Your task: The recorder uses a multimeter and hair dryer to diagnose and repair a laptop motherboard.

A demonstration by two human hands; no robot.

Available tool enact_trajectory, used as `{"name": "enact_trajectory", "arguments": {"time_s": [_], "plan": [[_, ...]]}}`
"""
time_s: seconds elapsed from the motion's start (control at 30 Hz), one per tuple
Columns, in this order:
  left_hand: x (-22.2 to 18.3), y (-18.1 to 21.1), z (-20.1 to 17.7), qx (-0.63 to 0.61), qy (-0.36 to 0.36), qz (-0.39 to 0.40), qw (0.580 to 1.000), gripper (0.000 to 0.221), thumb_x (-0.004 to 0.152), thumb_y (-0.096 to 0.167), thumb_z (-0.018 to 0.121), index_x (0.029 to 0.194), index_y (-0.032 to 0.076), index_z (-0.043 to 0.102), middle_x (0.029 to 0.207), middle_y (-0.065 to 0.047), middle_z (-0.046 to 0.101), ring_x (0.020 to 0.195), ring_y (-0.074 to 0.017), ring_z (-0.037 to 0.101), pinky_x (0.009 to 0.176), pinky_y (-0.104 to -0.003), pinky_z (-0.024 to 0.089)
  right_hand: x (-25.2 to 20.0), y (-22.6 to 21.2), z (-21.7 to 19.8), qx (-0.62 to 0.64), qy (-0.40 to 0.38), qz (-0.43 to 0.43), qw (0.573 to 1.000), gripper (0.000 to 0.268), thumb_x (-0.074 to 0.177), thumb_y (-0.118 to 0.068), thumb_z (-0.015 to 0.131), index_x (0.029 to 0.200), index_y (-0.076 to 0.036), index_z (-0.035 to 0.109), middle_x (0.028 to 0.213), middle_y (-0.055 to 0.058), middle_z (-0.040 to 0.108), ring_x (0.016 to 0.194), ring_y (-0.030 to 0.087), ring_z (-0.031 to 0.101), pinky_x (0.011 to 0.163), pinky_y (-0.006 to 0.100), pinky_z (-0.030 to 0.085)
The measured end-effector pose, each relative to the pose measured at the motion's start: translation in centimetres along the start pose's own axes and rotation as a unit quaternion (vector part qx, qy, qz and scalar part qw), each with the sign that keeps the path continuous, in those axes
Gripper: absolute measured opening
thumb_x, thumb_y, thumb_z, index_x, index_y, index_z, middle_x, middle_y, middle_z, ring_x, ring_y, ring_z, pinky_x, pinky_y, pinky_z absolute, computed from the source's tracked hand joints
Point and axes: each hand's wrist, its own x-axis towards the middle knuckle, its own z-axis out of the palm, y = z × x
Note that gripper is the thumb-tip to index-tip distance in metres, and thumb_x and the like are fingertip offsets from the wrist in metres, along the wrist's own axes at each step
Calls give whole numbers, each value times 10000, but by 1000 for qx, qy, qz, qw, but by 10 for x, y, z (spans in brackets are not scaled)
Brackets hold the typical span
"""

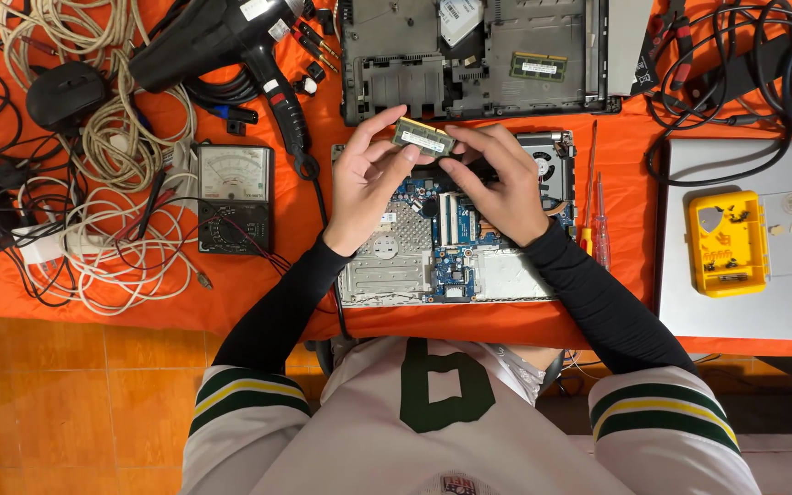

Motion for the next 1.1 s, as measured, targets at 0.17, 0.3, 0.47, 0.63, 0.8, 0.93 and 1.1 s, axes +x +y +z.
{"name": "enact_trajectory", "arguments": {"time_s": [0.17,0.3,0.47,0.63,0.8,0.93,1.1], "plan": [[-3,-3,-1,5,-12,1,1000,489,1092,68,645,1528,4,431,1250,-176,735,1181,-187,718,1037,-294,552,1,-3,-1,9,2,8,1000,414,970,-78,821,1347,-17,659,1171,96,631,1000,175,665,872,292,560],[-2,-1,1,-16,-35,1,999,501,1088,41,646,1533,9,418,1276,-178,721,1216,-189,692,1064,-307,544,2,-5,-3,-18,12,-6,1000,428,935,-108,862,1312,-31,675,1201,95,611,1062,201,631,898,315,533],[4,13,-9,10,-31,31,999,553,1075,61,654,1557,41,383,1259,-156,708,1206,-198,703,1085,-326,548,13,-6,-27,-21,17,18,999,398,956,-124,846,1311,-37,690,1191,90,597,1075,192,631,922,315,543],[7,24,-29,62,14,75,995,510,1107,96,636,1558,53,402,1293,-156,727,1130,-182,709,1073,-335,561,25,26,-76,-104,32,-14,994,330,1036,-139,828,1322,-29,705,1209,95,595,1082,206,597,948,328,537],[8,26,-33,97,25,86,991,455,1139,102,626,1547,49,432,1251,-137,726,1125,-143,682,1036,-306,543,23,65,-106,-231,50,32,971,289,1069,-151,764,1311,-5,705,1178,101,581,1046,207,580,885,362,494],[9,25,-30,141,16,95,985,436,1116,110,635,1509,40,460,1234,-108,740,1124,-126,691,1015,-291,537,26,86,-102,-256,75,21,964,233,1073,-80,760,1293,-16,722,1190,102,599,1043,245,573,928,386,463],[10,26,-25,224,-6,95,970,380,1096,135,648,1442,28,536,1151,-70,773,1008,-78,663,923,-239,468,35,95,-87,-343,79,-11,936,240,1029,-99,782,1253,-34,727,1207,79,649,1103,290,546,977,411,371]]}}
